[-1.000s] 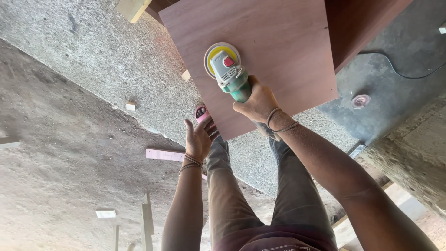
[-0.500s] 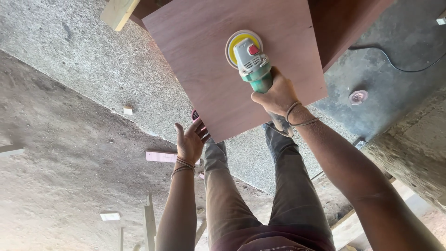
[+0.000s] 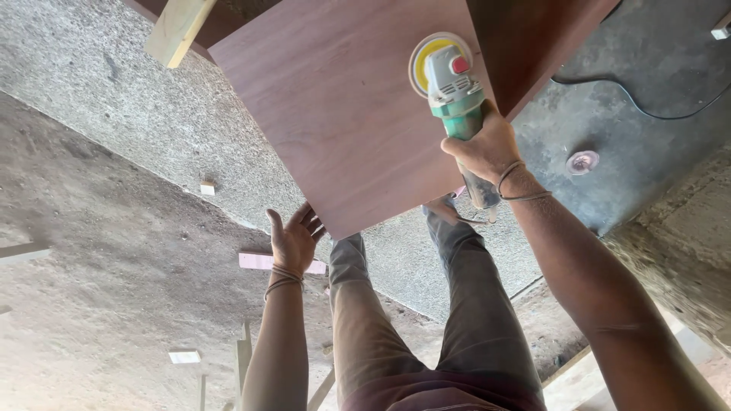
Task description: Sand the surface of a square wooden piece using an electric angle grinder with a sanding disc.
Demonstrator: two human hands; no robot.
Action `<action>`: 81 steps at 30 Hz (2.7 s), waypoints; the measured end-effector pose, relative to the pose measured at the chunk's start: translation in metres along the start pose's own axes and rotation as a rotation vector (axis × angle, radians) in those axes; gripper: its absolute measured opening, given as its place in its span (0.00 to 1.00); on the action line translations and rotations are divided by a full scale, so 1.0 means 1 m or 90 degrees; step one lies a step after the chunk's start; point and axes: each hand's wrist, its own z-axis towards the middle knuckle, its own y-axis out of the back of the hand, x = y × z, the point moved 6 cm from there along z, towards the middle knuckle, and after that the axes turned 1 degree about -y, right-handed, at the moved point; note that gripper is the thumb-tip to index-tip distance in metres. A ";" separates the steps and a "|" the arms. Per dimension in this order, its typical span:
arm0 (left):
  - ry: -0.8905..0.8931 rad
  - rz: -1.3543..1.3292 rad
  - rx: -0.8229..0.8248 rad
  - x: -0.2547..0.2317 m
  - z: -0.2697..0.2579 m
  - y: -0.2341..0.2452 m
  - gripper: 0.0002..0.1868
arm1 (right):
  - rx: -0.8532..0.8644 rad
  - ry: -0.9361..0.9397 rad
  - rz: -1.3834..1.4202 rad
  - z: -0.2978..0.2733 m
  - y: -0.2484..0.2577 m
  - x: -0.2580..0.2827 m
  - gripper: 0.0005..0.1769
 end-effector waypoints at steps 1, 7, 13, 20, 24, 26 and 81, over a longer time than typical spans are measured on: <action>-0.002 0.000 -0.010 0.000 -0.001 0.000 0.69 | -0.008 -0.019 -0.008 0.000 0.007 -0.001 0.31; -0.028 0.010 -0.045 0.007 0.003 0.002 0.69 | -0.028 0.030 0.015 -0.007 0.033 0.001 0.31; -0.031 -0.013 -0.045 0.016 0.002 0.005 0.68 | 0.005 0.051 0.003 -0.026 -0.007 0.008 0.31; -0.063 0.001 0.045 0.009 0.004 -0.002 0.67 | 0.040 0.099 0.009 -0.048 -0.099 0.041 0.32; -0.055 -0.010 0.083 0.007 0.000 -0.006 0.67 | 0.114 0.060 -0.008 -0.056 -0.144 0.060 0.35; -0.057 -0.012 0.096 0.004 0.000 -0.008 0.67 | 0.124 0.056 -0.023 -0.055 -0.159 0.069 0.36; -0.070 0.017 0.006 0.006 -0.004 -0.005 0.70 | -0.018 0.042 0.030 -0.025 0.011 -0.021 0.27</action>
